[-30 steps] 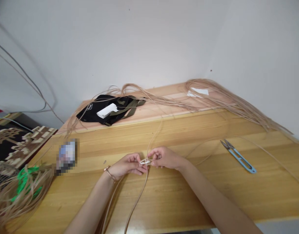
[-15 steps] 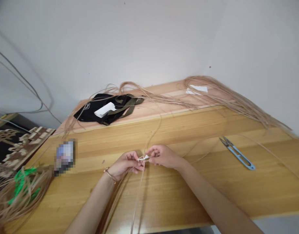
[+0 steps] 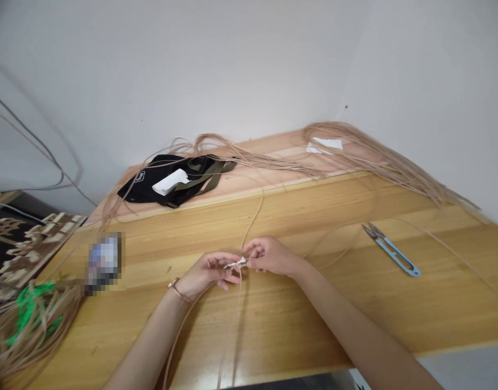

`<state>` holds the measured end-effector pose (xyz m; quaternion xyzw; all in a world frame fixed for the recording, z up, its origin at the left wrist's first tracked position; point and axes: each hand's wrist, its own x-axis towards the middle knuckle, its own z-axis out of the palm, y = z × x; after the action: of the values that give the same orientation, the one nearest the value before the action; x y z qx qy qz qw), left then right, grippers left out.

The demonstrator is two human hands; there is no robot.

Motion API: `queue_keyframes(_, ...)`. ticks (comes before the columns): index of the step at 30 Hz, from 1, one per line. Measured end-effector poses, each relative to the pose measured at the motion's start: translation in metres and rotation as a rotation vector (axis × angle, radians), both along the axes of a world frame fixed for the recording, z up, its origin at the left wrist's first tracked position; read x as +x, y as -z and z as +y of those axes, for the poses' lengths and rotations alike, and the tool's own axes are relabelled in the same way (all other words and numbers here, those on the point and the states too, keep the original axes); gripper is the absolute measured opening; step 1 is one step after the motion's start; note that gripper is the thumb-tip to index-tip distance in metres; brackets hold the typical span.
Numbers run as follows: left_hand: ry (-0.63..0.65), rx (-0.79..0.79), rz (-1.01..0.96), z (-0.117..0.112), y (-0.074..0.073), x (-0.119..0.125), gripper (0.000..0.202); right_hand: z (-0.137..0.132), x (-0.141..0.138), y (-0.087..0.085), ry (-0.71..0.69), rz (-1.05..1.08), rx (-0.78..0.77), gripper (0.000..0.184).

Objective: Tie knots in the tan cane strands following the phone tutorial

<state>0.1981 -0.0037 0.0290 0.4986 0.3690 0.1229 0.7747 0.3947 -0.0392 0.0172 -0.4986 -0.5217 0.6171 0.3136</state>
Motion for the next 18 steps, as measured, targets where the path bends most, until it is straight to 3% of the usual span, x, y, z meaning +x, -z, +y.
queue_keyframes(6,-0.096,0.105,0.022,-0.005,0.002,0.010,0.031,-0.001,0.000,-0.002,-0.010,-0.065,0.071,0.027)
queue_keyframes(10,-0.158,0.255,0.022,-0.007,0.006,0.017,0.026,-0.003,0.001,-0.007,-0.026,-0.132,0.092,0.026)
queue_keyframes(12,-0.184,0.328,0.046,-0.009,0.007,0.018,0.024,-0.010,-0.002,-0.013,0.052,-0.294,0.237,0.026)
queue_keyframes(15,-0.227,0.402,0.075,-0.009,0.006,0.019,0.022,-0.027,-0.013,-0.023,0.281,-0.632,0.504,0.015)
queue_keyframes(16,-0.239,0.416,0.080,-0.009,0.006,0.019,0.022,-0.033,-0.019,-0.024,0.307,-0.698,0.499,0.010)
queue_keyframes(18,-0.247,0.430,0.075,-0.009,0.004,0.019,0.021,-0.044,-0.031,-0.021,0.228,-0.693,0.360,0.020)
